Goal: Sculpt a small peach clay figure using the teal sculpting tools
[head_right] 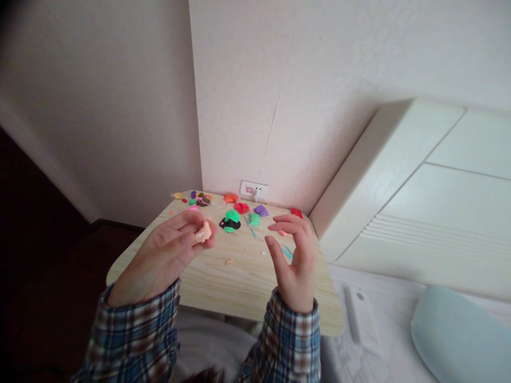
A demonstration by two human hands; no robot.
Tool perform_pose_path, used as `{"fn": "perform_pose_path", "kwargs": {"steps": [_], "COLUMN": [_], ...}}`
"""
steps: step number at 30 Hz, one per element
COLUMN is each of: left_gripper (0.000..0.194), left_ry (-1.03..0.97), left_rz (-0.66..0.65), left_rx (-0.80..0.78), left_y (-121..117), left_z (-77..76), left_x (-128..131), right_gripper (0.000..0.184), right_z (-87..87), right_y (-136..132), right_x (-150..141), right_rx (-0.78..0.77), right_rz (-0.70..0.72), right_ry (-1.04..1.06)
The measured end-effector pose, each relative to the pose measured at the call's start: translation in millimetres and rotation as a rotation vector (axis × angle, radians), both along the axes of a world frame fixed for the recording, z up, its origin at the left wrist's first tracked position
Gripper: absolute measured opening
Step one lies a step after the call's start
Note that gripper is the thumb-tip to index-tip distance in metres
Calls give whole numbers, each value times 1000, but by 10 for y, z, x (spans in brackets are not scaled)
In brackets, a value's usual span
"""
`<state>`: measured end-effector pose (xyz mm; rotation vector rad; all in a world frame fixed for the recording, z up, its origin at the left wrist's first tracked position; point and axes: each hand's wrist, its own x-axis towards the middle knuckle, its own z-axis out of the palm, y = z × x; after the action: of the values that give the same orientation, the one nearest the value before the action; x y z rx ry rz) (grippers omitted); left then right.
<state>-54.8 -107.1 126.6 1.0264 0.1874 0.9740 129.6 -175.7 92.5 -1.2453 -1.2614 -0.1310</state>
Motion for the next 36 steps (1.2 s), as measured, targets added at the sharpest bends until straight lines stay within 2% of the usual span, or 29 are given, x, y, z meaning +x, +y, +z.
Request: {"fn": "perform_pose_path", "kwargs": {"steps": [2, 3, 6, 8, 11, 14, 17, 20, 25, 30, 33, 36], "left_gripper": [11, 12, 15, 15, 13, 13, 16, 18, 17, 18, 17, 18], "left_ry": [-13, -20, -26, -12, 2, 3, 2, 2, 45, 63, 62, 54], "left_rz": [56, 80, 146, 172, 178, 182, 184, 205, 217, 203, 222, 208], "left_rx": [-28, -41, -75, -96, -106, -102, -121, -135, -107, -103, -105, -93], "left_y": [53, 76, 125, 137, 135, 132, 134, 127, 83, 46, 21, -14], "left_z": [-23, -38, -82, -103, -123, -139, -154, -161, -146, -131, -127, -114], "left_x": [-23, -28, -29, -24, -16, -2, 32, 78, 134, 155, 167, 179], "right_gripper": [15, 15, 16, 17, 28, 32, 31, 26, 30, 18, 6, 2], "right_z": [-294, -462, -958, -1215, -1435, -1502, -1467, -1315, -804, -285, -102, -24], "right_y": [146, 218, 391, 453, 481, 484, 503, 533, 483, 298, 213, 179], "right_x": [205, 292, 457, 501, 524, 535, 519, 442, 173, -140, -279, -367], "right_rx": [-386, -482, -652, -738, -804, -799, -748, -650, -399, -242, -103, -43], "right_rz": [-75, -85, -117, -164, -214, -206, -140, -15, 221, 354, 522, 580], "right_ry": [-14, -12, 10, 36, 73, 113, 176, 264, 426, 525, 666, 666]}}
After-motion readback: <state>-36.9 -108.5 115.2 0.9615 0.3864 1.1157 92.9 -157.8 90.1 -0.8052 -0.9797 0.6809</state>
